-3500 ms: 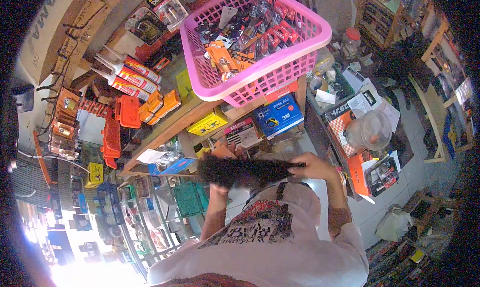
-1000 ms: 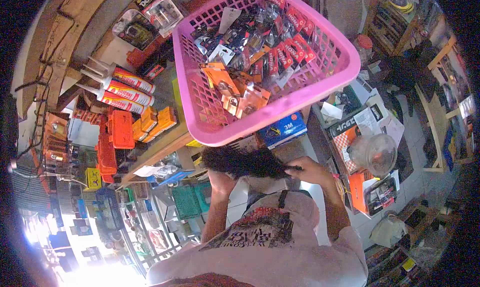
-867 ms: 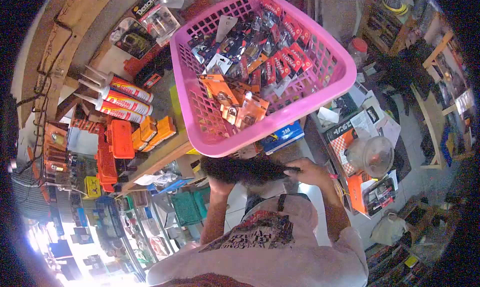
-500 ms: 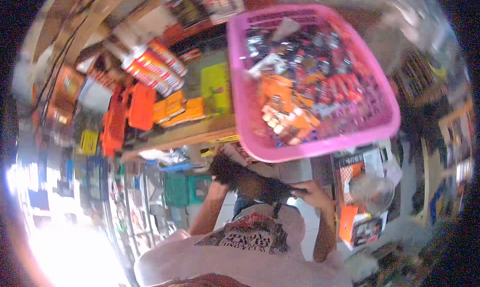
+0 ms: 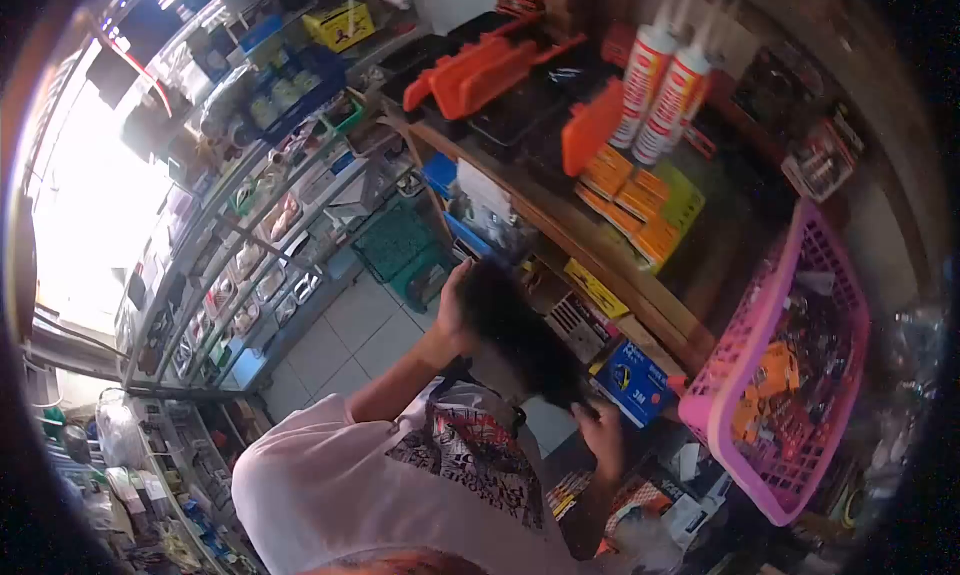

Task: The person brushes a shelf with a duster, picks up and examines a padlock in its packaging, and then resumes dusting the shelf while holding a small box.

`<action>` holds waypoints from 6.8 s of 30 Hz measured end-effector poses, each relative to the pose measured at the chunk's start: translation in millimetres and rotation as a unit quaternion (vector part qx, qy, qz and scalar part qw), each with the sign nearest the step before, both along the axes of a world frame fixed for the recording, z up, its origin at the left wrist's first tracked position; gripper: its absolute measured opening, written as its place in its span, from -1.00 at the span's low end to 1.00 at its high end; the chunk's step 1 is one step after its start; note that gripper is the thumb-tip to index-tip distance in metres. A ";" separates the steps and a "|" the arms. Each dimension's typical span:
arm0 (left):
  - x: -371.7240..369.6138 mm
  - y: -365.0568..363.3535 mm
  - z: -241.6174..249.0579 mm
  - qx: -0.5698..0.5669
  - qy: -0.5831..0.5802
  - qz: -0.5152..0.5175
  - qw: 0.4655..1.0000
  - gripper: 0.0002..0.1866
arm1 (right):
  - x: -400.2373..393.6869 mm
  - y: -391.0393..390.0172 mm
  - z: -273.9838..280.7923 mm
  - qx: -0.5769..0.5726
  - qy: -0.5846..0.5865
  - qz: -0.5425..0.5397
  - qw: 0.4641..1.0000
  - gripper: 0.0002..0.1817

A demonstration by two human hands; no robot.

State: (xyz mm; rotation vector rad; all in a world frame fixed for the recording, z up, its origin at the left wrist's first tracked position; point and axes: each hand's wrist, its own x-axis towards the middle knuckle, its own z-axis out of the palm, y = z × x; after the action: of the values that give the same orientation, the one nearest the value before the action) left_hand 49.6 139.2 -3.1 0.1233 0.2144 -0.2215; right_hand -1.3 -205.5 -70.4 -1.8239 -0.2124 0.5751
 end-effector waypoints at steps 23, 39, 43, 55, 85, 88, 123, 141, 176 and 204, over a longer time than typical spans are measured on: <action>-52.4 410.2 50.9 0.072 -0.078 0.340 0.934 -0.28 | 95.0 443.2 53.0 0.002 -0.059 0.268 0.962 -0.74; -113.3 446.2 85.2 0.085 -0.196 0.438 0.873 -0.24 | 82.4 519.6 86.4 0.063 -0.083 0.267 0.958 -0.87; -99.8 449.6 79.5 0.111 -0.236 0.369 0.892 -0.31 | 81.5 499.6 80.6 -0.002 -0.012 0.322 0.947 -0.91; -16.3 409.6 104.4 0.034 -0.011 0.272 0.962 -0.30 | 54.9 435.6 82.1 -0.032 0.017 0.062 0.997 -0.78; 92.8 183.8 36.4 0.004 -0.135 -0.262 0.956 -0.37 | -89.1 309.8 87.9 0.078 0.001 -0.274 0.959 -0.70; 99.4 165.3 35.3 -0.019 -0.133 -0.294 0.946 -0.37 | -92.2 289.6 101.2 0.093 -0.017 -0.280 0.955 -0.77; 95.1 80.8 22.6 -0.042 -0.111 -0.263 0.958 -0.66 | -70.7 166.1 112.4 0.015 -0.061 -0.230 0.971 -0.63; 82.7 122.7 36.7 0.262 0.060 -0.148 0.952 -0.73 | 104.9 79.1 175.4 -0.383 -0.330 -0.308 0.806 -0.30; 88.6 105.8 320.8 0.372 -0.586 0.050 0.718 -0.74 | 117.6 288.6 398.2 0.176 -0.502 -0.113 0.839 -0.70; 103.9 84.8 235.1 0.620 -0.565 0.139 0.526 -0.22 | 231.0 276.6 403.0 0.242 -0.326 -0.177 0.896 -0.61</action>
State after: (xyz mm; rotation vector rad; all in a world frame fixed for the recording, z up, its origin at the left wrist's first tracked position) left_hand 153.5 223.9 231.9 1.6318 -1.0024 0.4242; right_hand 229.6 71.1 332.6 -1.4494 -0.4197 -0.3483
